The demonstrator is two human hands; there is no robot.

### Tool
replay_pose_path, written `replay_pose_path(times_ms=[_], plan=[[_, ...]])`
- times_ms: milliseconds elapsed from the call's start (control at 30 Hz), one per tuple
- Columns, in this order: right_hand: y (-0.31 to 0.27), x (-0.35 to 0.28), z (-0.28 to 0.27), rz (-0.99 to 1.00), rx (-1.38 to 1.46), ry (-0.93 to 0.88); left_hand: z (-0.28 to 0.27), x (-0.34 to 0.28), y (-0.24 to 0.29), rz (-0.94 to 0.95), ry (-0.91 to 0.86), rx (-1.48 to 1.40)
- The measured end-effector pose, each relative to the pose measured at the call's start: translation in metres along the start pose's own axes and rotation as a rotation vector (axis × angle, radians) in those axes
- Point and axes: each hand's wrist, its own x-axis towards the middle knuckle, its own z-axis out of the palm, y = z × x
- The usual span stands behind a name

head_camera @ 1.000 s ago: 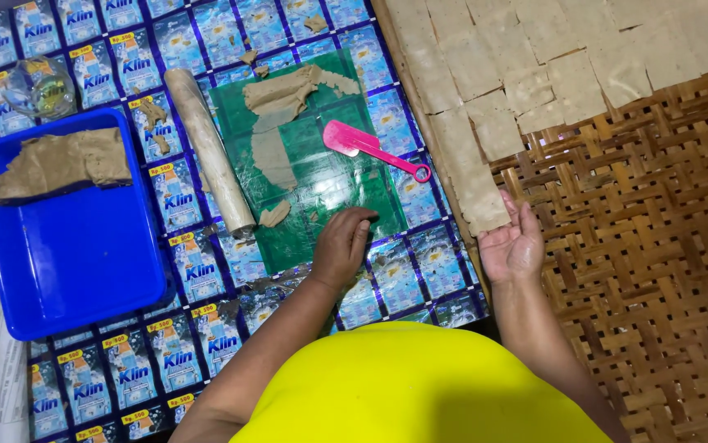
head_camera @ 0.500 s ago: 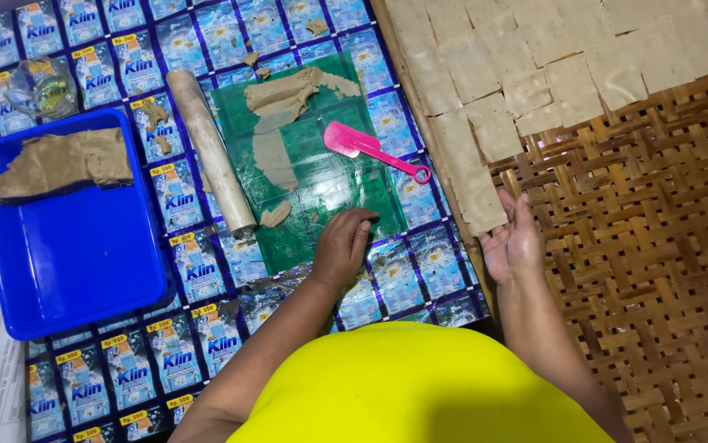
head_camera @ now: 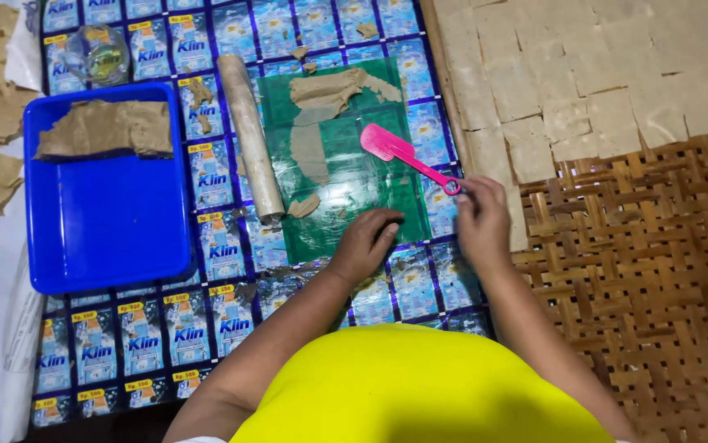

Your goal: Using a wooden roller and spatula to flatten dough and spread paste before rolling it into snacks.

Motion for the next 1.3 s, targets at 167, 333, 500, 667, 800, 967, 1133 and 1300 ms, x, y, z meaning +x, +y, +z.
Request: replay_pose_path(times_ms=[167,333,500,667,800,967,1133,1300], plan=[[0.022,0.027,0.065,-0.281,-0.479,-0.091,-0.015,-0.011,0.009,-0.055,-0.033,-0.101],[0.030,0.042,0.087,-0.468,-0.693,-0.014,-0.036,-0.028,0.036,-0.127,-0.001,-0.067],[-0.007,0.041,0.064,-0.287,-0.491,-0.501,-0.061,-0.043,0.011,-0.064,0.249,0.277],[-0.050,0.041,0.082,-0.325,-0.495,-0.652,-0.080,-0.046,-0.003,-0.078,0.313,0.505],[-0.047,0.068,0.132,-0.399,-0.435,-0.559,-0.083,-0.032,-0.008,-0.102,0.224,0.701],[-0.059,0.117,0.143,-0.190,-0.405,-0.596,-0.075,-0.012,-0.037,-0.154,0.154,0.845],[-0.022,0.154,0.148,0.072,-0.548,-0.666,-0.073,0.011,-0.051,-0.199,0.070,0.864],[-0.094,0.147,0.105,0.290,-0.215,-0.697,-0.089,0.059,-0.042,-0.213,0.171,0.518]])
